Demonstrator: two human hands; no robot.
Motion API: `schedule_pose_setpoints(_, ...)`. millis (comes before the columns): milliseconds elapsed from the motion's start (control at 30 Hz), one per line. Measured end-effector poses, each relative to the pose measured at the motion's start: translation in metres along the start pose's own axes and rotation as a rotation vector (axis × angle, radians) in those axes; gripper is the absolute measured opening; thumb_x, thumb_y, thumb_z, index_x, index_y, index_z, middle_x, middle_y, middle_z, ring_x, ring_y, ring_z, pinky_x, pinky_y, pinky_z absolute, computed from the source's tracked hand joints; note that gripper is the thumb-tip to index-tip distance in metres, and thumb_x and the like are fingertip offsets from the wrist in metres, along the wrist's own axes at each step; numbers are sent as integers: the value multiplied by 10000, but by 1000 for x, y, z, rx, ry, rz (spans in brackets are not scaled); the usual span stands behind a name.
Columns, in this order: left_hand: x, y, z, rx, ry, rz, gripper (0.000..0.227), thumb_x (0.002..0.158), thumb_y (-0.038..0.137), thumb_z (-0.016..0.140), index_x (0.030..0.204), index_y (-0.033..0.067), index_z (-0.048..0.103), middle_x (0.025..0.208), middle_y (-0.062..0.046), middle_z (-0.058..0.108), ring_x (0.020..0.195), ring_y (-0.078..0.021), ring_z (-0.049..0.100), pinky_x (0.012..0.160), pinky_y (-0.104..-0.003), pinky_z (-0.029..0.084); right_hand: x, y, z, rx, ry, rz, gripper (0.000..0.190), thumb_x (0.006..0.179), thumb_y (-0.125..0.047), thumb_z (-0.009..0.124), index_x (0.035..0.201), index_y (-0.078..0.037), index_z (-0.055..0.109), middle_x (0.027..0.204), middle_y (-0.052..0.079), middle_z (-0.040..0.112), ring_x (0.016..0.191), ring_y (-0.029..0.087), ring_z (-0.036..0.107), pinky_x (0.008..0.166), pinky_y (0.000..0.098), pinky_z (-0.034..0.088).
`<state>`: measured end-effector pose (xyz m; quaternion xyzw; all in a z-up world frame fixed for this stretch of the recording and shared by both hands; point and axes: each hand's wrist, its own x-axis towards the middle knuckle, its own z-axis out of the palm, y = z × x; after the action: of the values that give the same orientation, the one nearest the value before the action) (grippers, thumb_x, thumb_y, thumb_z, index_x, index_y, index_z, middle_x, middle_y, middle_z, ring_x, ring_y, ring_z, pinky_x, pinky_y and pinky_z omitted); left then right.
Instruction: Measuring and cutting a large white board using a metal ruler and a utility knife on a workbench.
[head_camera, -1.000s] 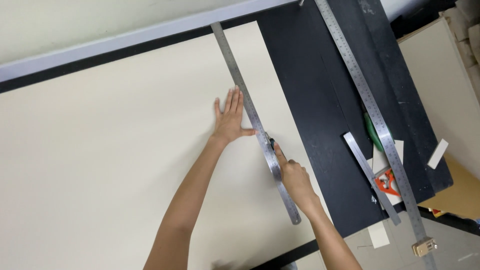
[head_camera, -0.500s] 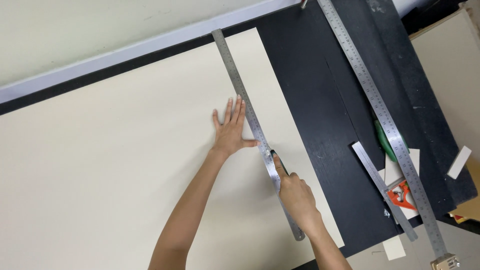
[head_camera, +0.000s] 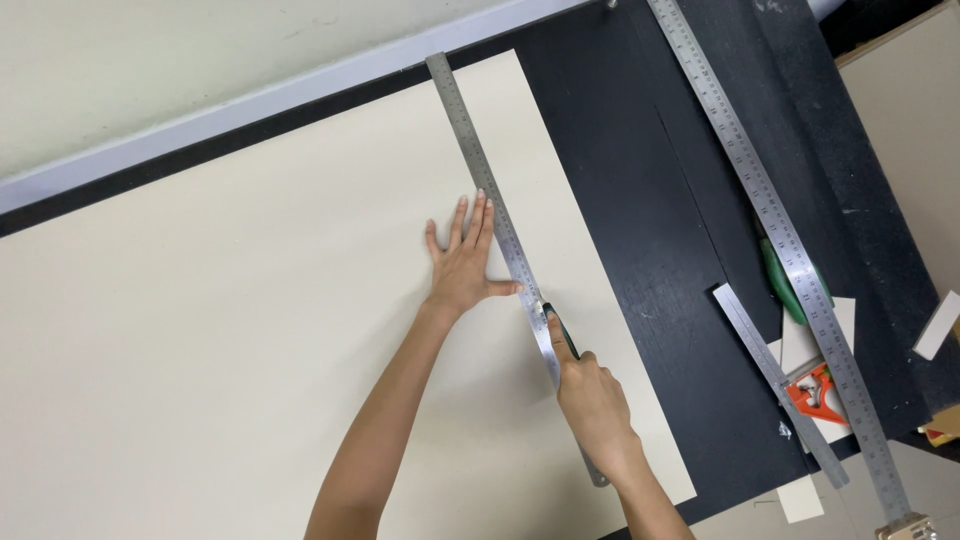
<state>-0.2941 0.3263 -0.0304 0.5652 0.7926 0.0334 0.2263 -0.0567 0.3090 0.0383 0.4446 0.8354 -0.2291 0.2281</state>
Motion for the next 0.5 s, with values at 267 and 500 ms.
schedule_pose_setpoints(267, 2, -3, 9, 19, 55, 12, 1413, 656, 798, 779, 1600, 79, 11, 1688, -39, -74, 1548, -253, -73, 1129, -708, 23, 0, 3, 3, -9, 34, -26, 910, 835, 139, 330, 1630, -248, 115, 679, 114, 472, 510, 353, 498, 511, 471, 457)
schedule_pose_setpoints(500, 7, -3, 14, 63, 47, -1, 1448, 634, 826, 772, 1597, 58, 10, 1684, -49, -87, 1545, -254, -79, 1123, -725, 38, 3, 3, 6, -17, 5, 9, 873, 875, 86, 338, 1629, -289, 106, 715, 139, 510, 572, 387, 539, 554, 481, 470)
